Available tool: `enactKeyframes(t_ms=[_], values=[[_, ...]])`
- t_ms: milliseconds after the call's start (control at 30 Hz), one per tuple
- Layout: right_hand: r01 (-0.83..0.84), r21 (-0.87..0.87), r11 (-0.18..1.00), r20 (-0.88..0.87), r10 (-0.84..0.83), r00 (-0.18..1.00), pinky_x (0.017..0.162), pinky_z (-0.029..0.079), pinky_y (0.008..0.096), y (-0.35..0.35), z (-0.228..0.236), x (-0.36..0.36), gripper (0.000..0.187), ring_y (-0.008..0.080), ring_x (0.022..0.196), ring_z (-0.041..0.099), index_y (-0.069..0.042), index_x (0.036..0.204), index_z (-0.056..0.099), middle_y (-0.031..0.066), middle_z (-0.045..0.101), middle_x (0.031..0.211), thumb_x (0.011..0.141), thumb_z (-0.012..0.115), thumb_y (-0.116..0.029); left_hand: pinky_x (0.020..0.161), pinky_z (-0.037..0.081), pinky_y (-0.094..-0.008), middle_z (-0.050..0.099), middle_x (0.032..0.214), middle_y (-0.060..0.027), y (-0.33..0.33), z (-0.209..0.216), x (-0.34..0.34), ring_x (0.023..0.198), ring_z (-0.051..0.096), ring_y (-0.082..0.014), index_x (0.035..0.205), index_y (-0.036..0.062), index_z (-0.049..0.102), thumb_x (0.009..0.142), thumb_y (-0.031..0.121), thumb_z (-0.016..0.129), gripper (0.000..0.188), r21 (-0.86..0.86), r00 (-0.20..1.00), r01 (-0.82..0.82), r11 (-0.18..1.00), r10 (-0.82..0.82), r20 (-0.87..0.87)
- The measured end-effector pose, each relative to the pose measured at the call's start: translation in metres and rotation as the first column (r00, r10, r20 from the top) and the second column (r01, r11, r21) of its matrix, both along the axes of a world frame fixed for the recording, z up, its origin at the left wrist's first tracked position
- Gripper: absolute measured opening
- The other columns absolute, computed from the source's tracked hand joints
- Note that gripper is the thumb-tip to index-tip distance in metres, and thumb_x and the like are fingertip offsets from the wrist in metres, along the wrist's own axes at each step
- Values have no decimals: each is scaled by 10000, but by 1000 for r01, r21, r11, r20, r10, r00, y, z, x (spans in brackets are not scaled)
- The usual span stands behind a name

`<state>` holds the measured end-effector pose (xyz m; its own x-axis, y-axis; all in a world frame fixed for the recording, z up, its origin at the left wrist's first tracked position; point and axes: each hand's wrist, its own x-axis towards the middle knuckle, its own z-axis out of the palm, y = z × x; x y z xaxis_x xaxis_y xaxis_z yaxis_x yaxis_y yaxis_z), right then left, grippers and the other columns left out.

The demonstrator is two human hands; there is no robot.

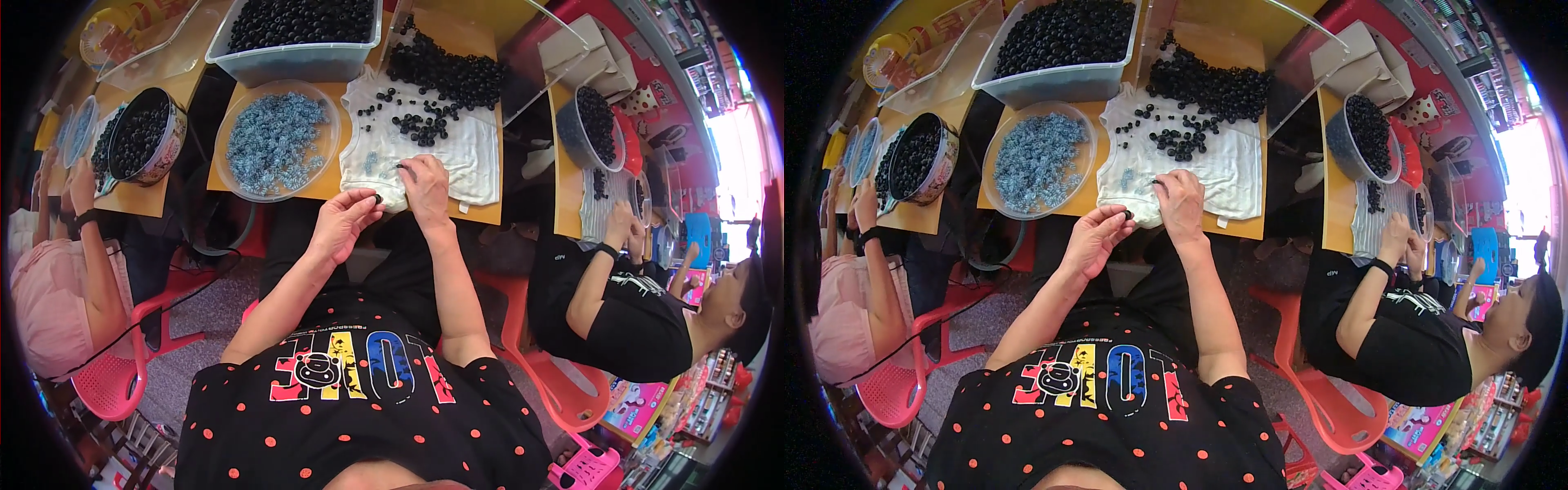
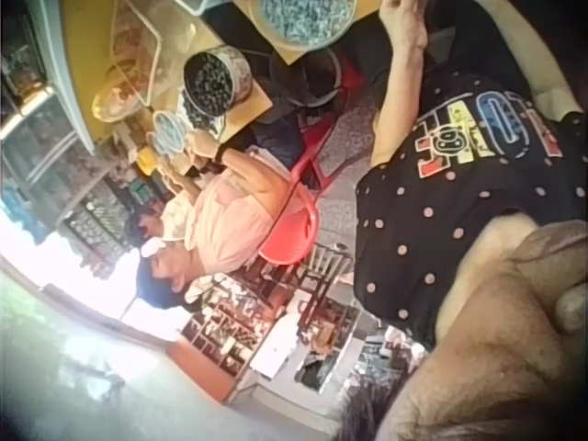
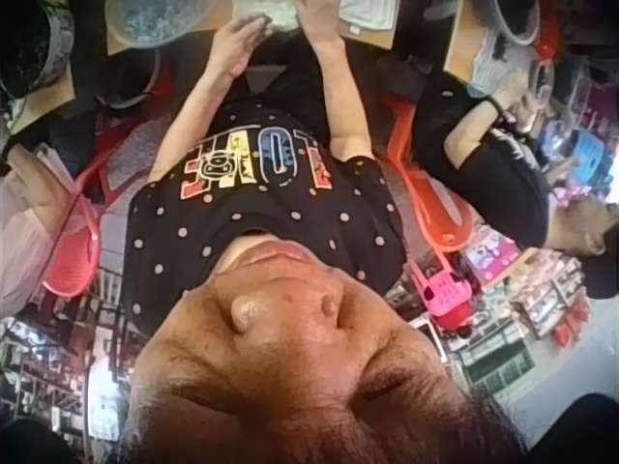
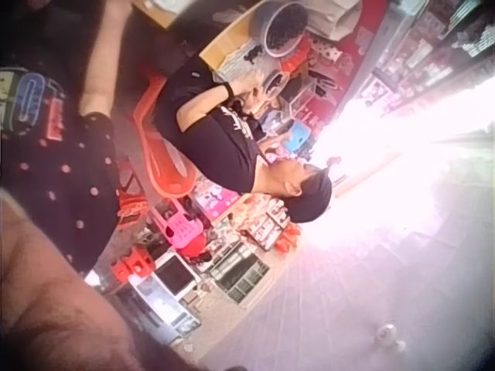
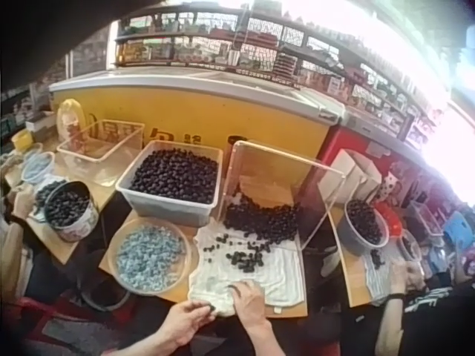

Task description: The person sorts and cleans small black beads on a white cloth by hand.

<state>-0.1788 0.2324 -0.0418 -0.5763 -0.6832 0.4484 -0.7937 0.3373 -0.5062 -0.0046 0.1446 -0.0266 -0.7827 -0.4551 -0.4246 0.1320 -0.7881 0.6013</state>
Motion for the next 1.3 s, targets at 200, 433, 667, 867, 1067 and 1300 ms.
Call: enactKeyframes(t_ms=[200, 433, 667, 867, 1067, 1300], values=[[56, -27, 998, 370, -42, 928, 741, 488, 371, 12, 20, 9, 163, 273, 788, 631, -50, 941, 702, 91, 663, 877, 785, 742, -72, 816, 580, -275, 684, 1033, -101, -4, 0, 1, 913, 686, -173, 1145, -17, 624, 937, 19, 632, 211, 76, 999, 22, 997, -20, -29], [111, -30, 993, 359, -93, 929, 704, 493, 358, 27, 21, 12, 149, 261, 760, 638, -49, 945, 694, 81, 666, 843, 802, 732, -60, 798, 576, -270, 684, 1023, -98, -5, -2, -2, 897, 682, -167, 1152, -15, 620, 936, 24, 632, 220, 108, 999, 45, 993, -42, -30], [85, -86, 993, -3, -86, 996, 858, 444, 404, 17, 8, -4, 145, 274, 946, 613, -63, 918, 703, 68, 656, 941, 784, 745, -98, 791, 566, -263, 684, 997, -74, -10, -2, 5, 870, 678, -145, 1137, -6, 630, 933, 29, 638, 207, 102, 1000, 11, 995, -10, -7], [9, 3, 1000, -24, -9, 1000, 853, 437, 387, -5, 6, 4, 131, 266, 932, 607, -76, 871, 720, 65, 638, 933, 782, 766, -161, 791, 563, -262, 683, 1002, -73, -14, -4, 8, 875, 676, -147, 1128, -7, 632, 932, 26, 638, 199, 101, 999, -4, 995, 8, -40], [24, 30, 999, 8, -24, 1000, 878, 421, 380, -11, 13, 11, 136, 249, 951, 609, -88, 865, 717, 51, 641, 933, 773, 774, -171, 794, 565, -264, 679, 1007, -70, -17, -4, 10, 879, 675, -148, 1138, -8, 634, 936, 26, 635, 205, 91, 999, -25, 996, 27, -28], [-220, -46, 974, 145, 224, 964, 886, 407, 369, 11, 57, 38, 114, 234, 946, 620, -101, 867, 709, 37, 663, 937, 786, 765, -159, 813, 557, -267, 675, 1008, -62, -19, -2, 9, 893, 667, -146, 1137, -13, 645, 943, 46, 642, 203, 49, 997, -7, 999, 11, -73]])
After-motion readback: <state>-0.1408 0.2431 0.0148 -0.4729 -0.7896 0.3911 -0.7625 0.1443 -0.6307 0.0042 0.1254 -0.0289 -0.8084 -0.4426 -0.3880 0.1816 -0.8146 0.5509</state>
